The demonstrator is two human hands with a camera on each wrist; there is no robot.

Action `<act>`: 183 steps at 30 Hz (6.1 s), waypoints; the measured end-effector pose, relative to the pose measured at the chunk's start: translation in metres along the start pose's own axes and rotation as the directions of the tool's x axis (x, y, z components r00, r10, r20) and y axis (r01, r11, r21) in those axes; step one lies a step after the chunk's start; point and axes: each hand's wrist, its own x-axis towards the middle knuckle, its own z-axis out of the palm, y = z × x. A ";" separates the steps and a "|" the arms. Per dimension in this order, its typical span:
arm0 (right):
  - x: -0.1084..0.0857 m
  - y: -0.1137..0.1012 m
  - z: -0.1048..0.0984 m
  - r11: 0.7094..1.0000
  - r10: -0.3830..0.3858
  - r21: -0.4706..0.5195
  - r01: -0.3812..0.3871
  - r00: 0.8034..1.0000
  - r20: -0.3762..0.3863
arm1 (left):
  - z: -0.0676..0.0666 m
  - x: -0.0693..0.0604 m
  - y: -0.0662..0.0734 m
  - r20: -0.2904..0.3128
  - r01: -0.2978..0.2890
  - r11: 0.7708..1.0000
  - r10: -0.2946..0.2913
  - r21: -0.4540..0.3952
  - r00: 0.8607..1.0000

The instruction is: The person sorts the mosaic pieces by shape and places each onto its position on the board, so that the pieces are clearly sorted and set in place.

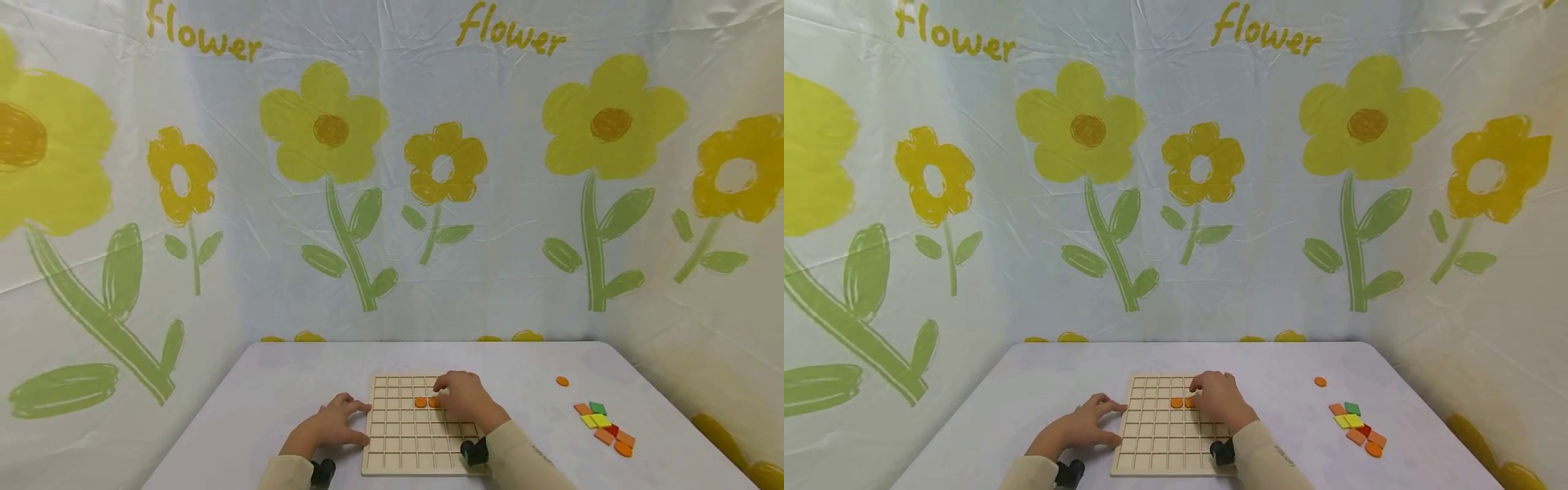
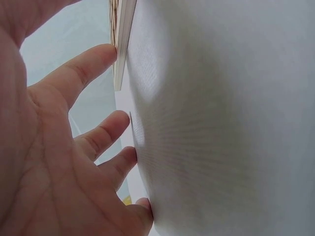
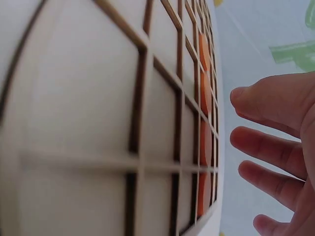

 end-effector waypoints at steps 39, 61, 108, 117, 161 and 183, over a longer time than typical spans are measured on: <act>-0.038 0.107 -0.042 0.942 0.335 0.010 -0.336 0.937 -0.103 | -0.001 -0.003 0.002 -0.008 -0.020 1.000 0.020 0.005 1.000; -0.049 0.157 -0.059 0.908 0.417 -0.006 -0.419 0.904 -0.090 | 0.000 -0.002 0.003 0.010 0.013 1.000 -0.013 0.009 1.000; -0.053 0.198 -0.086 0.856 0.517 -0.048 -0.515 0.854 0.062 | 0.002 0.002 -0.001 -0.006 -0.013 1.000 0.013 0.009 1.000; -0.053 0.191 -0.084 0.875 0.479 -0.086 -0.476 0.877 0.023 | 0.000 0.001 0.000 -0.004 -0.006 1.000 0.006 0.004 1.000; -0.046 0.103 -0.060 0.894 0.441 0.070 -0.442 0.897 0.022 | 0.001 0.000 -0.001 0.002 -0.015 0.999 0.015 0.035 1.000; -0.024 0.048 -0.037 0.941 0.316 0.142 -0.307 0.947 -0.049 | -0.003 0.004 0.003 -0.022 -0.043 0.999 0.044 0.021 0.999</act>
